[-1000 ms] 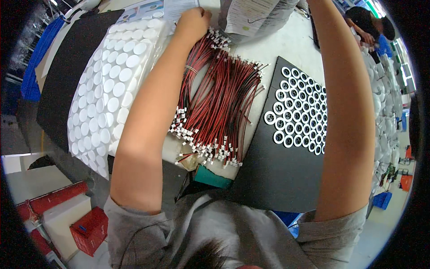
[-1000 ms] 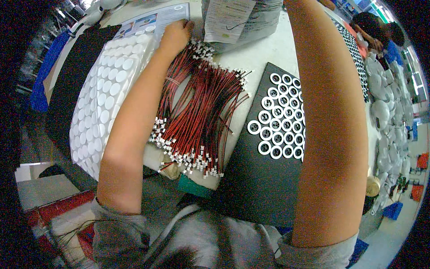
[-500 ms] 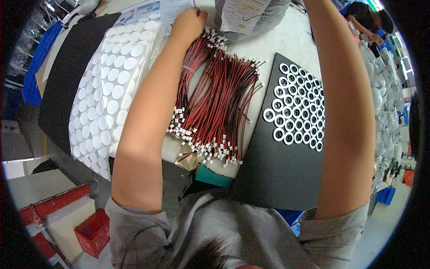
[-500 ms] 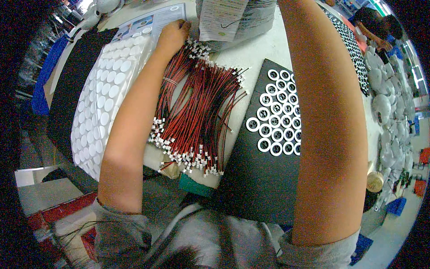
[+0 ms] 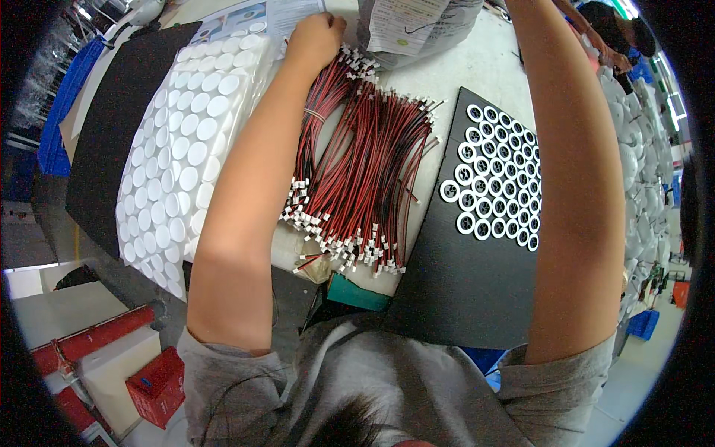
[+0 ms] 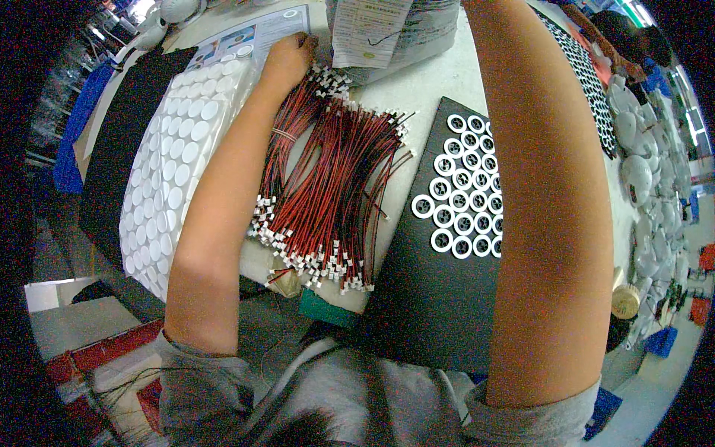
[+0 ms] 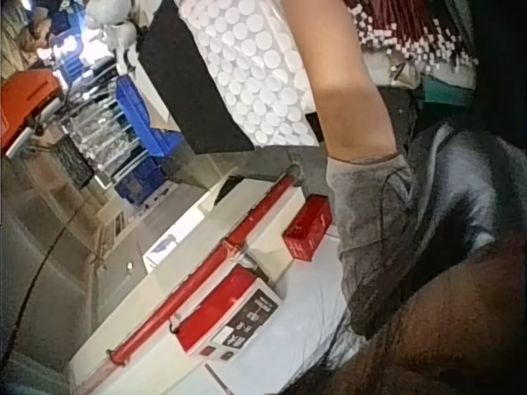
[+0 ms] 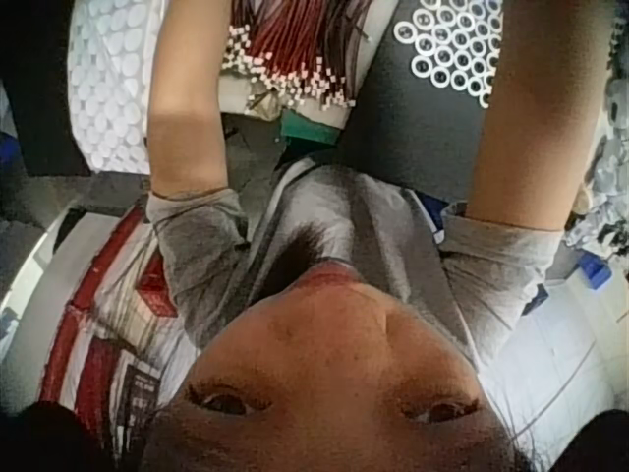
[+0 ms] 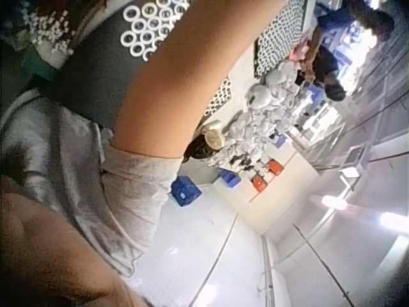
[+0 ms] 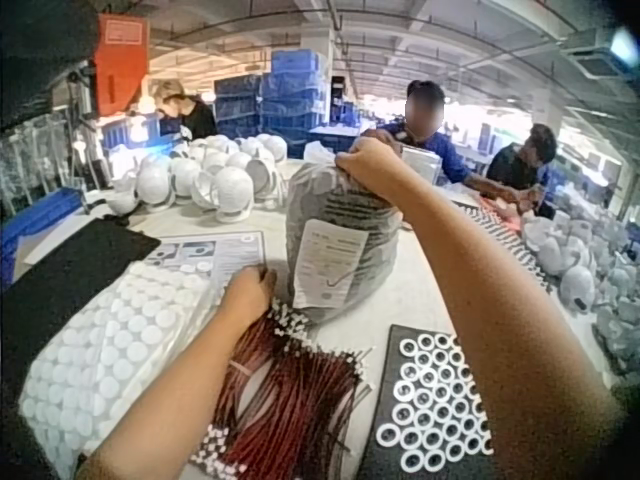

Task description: The person arranges white circular washers on a black perforated board, then opens a plastic bag and places black circular components onto the board in a grid pattern. The person repeatedly adjusts and aligns the components by hand.

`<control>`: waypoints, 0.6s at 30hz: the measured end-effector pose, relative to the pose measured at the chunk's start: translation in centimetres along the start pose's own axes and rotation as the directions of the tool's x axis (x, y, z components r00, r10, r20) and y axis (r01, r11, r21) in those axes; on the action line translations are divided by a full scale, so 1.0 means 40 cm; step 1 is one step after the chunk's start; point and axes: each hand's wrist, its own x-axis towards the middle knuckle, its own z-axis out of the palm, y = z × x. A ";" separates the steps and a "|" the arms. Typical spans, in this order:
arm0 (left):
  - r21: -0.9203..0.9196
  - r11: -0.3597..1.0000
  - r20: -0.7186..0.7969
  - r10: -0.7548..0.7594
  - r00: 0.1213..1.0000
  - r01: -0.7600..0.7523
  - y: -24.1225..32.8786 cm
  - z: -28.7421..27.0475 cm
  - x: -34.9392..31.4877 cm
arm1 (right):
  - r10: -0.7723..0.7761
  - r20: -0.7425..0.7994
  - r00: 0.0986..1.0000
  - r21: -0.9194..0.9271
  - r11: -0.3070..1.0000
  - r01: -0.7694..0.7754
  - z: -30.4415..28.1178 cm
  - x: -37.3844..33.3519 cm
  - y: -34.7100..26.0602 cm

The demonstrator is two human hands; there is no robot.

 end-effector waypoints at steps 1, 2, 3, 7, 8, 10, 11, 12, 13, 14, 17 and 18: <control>0.000 1.000 0.005 -0.002 1.000 0.002 -0.001 -0.001 0.000 | -0.004 -0.005 1.000 -0.033 0.999 0.004 -0.003 0.001 -0.004; 0.001 1.000 0.010 -0.005 1.000 0.005 -0.001 -0.001 0.000 | -0.009 -0.010 1.000 -0.066 0.998 0.008 -0.004 0.001 -0.007; 0.002 1.000 0.011 -0.007 1.000 0.007 -0.001 -0.001 0.001 | -0.004 -0.022 1.000 -0.043 0.999 0.003 -0.001 0.002 -0.004; 0.013 1.000 0.010 -0.006 1.000 0.006 0.002 -0.001 0.000 | 0.008 -0.049 0.999 0.020 1.000 -0.007 0.008 0.006 0.009; 0.017 1.000 0.009 -0.004 1.000 0.004 0.003 -0.001 -0.002 | 0.009 -0.051 0.999 0.028 1.000 -0.008 0.008 0.006 0.010; 0.020 1.000 -0.004 -0.004 1.000 0.004 0.003 -0.002 -0.004 | 0.028 -0.018 0.999 0.046 0.999 -0.027 -0.001 -0.007 -0.005; 0.023 1.000 -0.011 -0.003 1.000 0.004 0.002 -0.004 -0.005 | 0.037 -0.002 0.999 0.055 0.998 -0.036 -0.004 -0.011 -0.011; 0.021 1.000 0.001 -0.015 1.000 0.014 0.002 -0.003 -0.004 | 0.029 -0.010 1.000 0.049 0.998 -0.029 -0.004 -0.011 -0.010; 0.019 0.999 0.013 -0.026 1.000 0.026 0.002 -0.002 -0.001 | 0.021 -0.019 1.000 0.043 0.999 -0.020 -0.003 -0.010 -0.008; 0.018 0.999 0.025 -0.038 0.999 0.037 0.002 -0.002 0.000 | 0.013 -0.027 1.000 0.037 0.999 -0.012 -0.002 -0.009 -0.007; 0.019 0.998 0.050 -0.064 0.997 0.063 0.004 -0.004 -0.001 | 0.043 -0.015 0.999 0.027 0.999 -0.042 -0.001 -0.004 -0.003; 0.023 0.998 0.051 -0.065 0.997 0.064 0.005 -0.004 -0.001 | 0.028 -0.008 1.000 0.033 0.999 -0.028 0.001 -0.002 0.001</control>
